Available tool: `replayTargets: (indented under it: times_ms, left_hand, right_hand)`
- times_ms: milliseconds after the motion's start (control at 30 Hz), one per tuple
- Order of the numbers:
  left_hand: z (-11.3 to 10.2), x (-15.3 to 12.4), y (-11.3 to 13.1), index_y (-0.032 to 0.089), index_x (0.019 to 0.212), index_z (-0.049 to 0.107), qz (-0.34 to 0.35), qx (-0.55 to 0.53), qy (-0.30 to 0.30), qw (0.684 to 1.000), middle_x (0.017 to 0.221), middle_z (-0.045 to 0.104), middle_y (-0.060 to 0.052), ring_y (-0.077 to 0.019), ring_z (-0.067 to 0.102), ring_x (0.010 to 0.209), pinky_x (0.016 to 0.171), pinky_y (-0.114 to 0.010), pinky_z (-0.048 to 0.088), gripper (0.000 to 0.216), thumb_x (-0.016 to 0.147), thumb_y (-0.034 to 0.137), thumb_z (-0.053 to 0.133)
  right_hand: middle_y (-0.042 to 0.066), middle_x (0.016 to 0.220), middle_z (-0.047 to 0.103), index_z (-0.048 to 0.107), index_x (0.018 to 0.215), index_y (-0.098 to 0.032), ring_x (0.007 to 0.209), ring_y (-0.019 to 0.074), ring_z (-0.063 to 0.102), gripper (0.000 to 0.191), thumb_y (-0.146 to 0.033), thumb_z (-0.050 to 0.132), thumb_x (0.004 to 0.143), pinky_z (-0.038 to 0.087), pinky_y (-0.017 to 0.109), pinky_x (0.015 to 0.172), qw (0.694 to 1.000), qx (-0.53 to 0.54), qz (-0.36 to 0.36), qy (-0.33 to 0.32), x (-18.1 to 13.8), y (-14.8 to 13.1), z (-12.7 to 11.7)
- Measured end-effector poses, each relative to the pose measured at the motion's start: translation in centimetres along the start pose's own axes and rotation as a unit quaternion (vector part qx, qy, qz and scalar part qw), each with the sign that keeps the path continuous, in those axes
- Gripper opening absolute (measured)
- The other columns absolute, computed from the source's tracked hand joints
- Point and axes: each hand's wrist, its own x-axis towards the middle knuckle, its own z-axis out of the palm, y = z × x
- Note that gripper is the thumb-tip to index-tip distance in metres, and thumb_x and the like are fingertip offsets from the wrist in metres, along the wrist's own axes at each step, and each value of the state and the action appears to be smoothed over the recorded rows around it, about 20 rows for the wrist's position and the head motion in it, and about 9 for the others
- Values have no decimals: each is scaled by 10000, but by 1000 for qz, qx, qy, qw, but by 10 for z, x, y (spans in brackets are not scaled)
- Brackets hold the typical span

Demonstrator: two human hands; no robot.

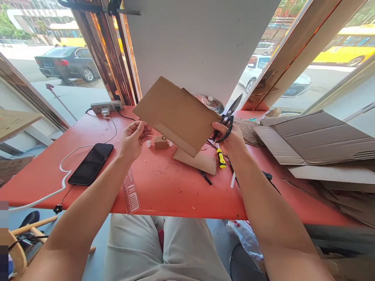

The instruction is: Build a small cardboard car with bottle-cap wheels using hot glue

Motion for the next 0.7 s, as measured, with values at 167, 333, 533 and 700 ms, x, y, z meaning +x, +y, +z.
replayTargets:
  times_ms: [167, 333, 533, 700]
  left_hand:
    - [2, -1, 2, 210, 712, 641, -7, -20, 8, 1000, 617, 670, 59, -70, 628, 462, 470, -126, 535, 302, 895, 140, 871]
    - [-2, 6, 15, 217, 705, 596, -6, -84, 66, 994, 585, 588, 79, -40, 527, 418, 399, -94, 418, 342, 976, 165, 797]
    - [-31, 29, 28, 230, 611, 483, 12, -137, 140, 980, 552, 542, 38, -82, 511, 441, 426, -152, 471, 619, 1086, 606, 607]
    - [-28, 24, 21, 227, 857, 774, -40, -67, 24, 997, 917, 825, -104, -213, 802, 796, 641, -301, 672, 623, 986, 811, 599]
  right_hand:
    - [-27, 664, 583, 503, 685, -284, 607, 179, 623, 461, -468, 913, 581, 596, 342, 593, 1000, -7, -22, -21, 6, 7, -7]
    - [2, 721, 669, 584, 716, -286, 716, 219, 696, 399, -460, 894, 536, 638, 360, 677, 1000, -1, -17, -4, 13, 9, -18]
    - [27, 722, 723, 581, 746, -302, 880, 308, 789, 398, -483, 872, 545, 690, 426, 769, 1000, -10, -19, 2, 20, 9, -28]
    - [18, 747, 759, 606, 728, -291, 861, 291, 801, 380, -404, 910, 530, 699, 400, 742, 999, 26, -17, -11, 14, 5, -25]
